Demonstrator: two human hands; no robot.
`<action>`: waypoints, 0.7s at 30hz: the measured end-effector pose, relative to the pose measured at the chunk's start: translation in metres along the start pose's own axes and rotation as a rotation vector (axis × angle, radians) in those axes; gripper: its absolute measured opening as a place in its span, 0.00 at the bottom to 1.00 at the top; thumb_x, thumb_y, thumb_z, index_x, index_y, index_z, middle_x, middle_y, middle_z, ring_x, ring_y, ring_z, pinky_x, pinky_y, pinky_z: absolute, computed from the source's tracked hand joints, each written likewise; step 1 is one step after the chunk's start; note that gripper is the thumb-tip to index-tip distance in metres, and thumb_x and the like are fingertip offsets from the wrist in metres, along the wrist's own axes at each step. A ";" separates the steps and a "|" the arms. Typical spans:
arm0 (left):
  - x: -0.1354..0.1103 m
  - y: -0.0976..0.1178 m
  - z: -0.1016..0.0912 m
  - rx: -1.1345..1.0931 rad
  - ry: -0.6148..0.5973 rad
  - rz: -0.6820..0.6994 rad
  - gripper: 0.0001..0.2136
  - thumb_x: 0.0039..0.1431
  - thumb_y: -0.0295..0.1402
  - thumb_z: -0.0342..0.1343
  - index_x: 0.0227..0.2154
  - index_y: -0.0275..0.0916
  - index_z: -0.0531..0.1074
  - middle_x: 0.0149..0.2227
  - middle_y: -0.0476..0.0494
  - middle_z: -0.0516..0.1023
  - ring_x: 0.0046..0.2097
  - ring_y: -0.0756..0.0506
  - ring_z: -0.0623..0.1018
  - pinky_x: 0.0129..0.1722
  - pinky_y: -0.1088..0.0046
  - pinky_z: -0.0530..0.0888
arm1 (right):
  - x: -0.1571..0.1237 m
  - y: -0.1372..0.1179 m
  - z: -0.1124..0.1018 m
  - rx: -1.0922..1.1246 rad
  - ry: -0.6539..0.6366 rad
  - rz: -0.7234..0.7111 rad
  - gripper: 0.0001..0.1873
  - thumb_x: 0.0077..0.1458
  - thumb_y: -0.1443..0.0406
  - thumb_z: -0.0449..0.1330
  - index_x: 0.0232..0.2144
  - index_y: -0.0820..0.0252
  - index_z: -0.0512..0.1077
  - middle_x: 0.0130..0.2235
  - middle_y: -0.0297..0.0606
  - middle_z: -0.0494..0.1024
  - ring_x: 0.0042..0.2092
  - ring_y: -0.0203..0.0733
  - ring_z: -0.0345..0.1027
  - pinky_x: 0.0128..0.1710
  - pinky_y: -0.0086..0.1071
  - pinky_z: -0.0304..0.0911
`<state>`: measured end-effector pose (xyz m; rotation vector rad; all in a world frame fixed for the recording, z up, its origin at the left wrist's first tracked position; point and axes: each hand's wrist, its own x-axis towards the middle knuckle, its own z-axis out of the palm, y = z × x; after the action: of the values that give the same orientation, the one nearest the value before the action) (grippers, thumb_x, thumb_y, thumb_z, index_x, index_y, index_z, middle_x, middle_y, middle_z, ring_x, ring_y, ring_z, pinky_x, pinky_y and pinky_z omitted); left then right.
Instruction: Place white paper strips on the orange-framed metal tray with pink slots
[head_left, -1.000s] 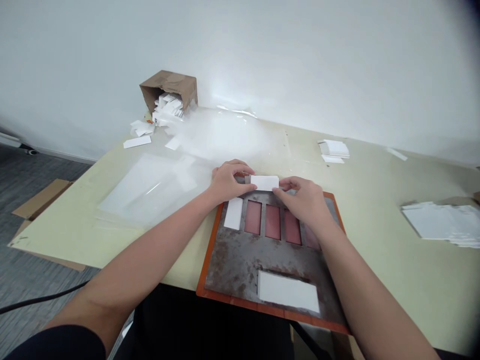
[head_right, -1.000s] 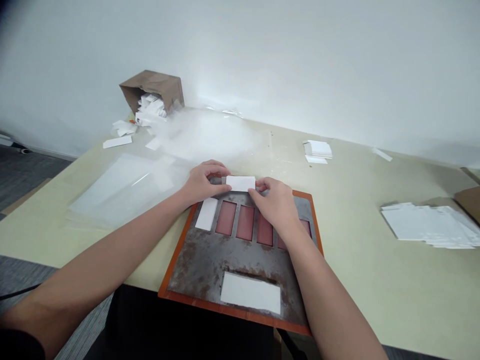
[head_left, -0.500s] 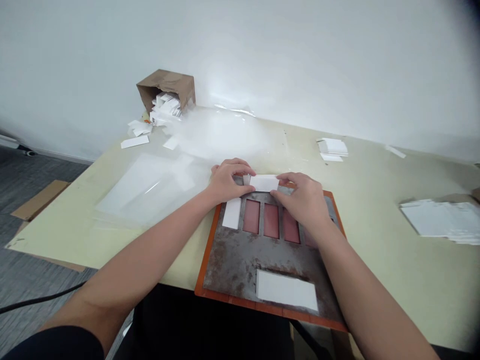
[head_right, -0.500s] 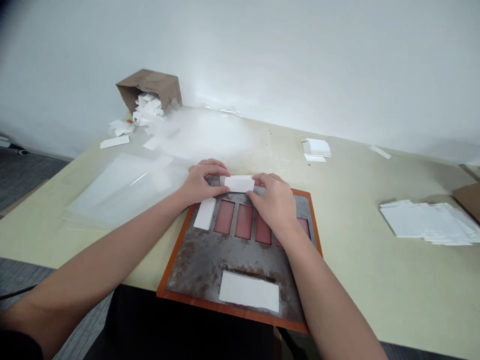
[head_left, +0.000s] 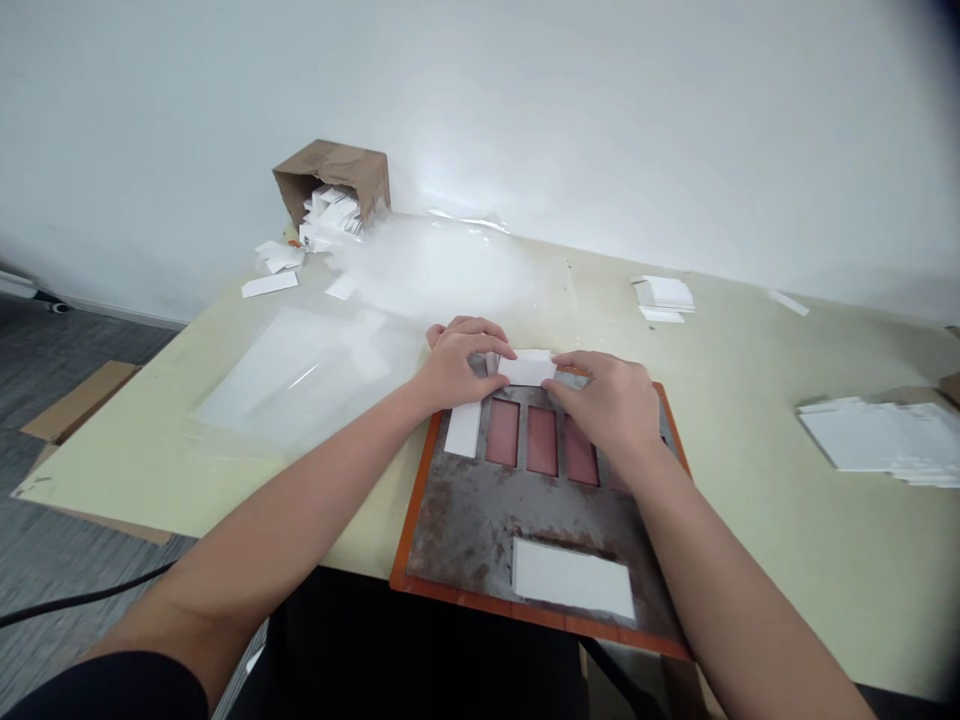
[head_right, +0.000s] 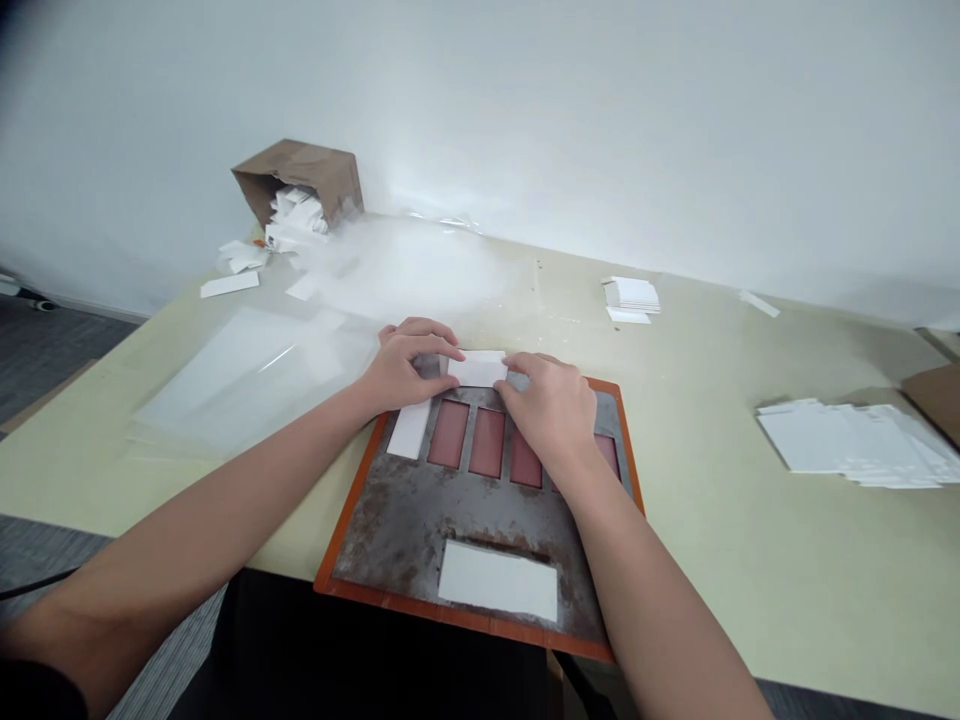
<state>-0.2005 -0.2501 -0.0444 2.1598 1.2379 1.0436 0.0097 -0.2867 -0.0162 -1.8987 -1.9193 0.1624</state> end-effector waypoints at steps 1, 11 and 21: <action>0.000 0.000 0.000 0.004 -0.003 0.007 0.10 0.44 0.32 0.69 0.33 0.46 0.80 0.47 0.46 0.80 0.53 0.37 0.73 0.55 0.55 0.55 | 0.000 -0.001 -0.001 -0.002 -0.005 0.001 0.14 0.49 0.62 0.66 0.41 0.52 0.80 0.45 0.37 0.81 0.46 0.57 0.74 0.36 0.41 0.63; -0.002 0.001 -0.002 -0.071 0.033 0.032 0.07 0.52 0.39 0.64 0.31 0.44 0.80 0.44 0.45 0.81 0.51 0.39 0.75 0.56 0.55 0.55 | 0.002 0.005 -0.003 0.185 -0.053 0.003 0.10 0.48 0.61 0.63 0.35 0.54 0.76 0.37 0.34 0.81 0.34 0.44 0.71 0.35 0.36 0.61; -0.002 -0.001 -0.002 -0.125 0.066 0.042 0.10 0.60 0.41 0.57 0.29 0.43 0.80 0.41 0.44 0.81 0.48 0.41 0.77 0.56 0.57 0.62 | 0.012 0.023 -0.012 0.532 -0.292 0.026 0.17 0.41 0.54 0.66 0.28 0.61 0.74 0.30 0.37 0.76 0.25 0.35 0.58 0.28 0.32 0.55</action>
<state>-0.2036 -0.2513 -0.0443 2.0795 1.1286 1.1868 0.0355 -0.2768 -0.0117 -1.5982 -1.7857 0.9048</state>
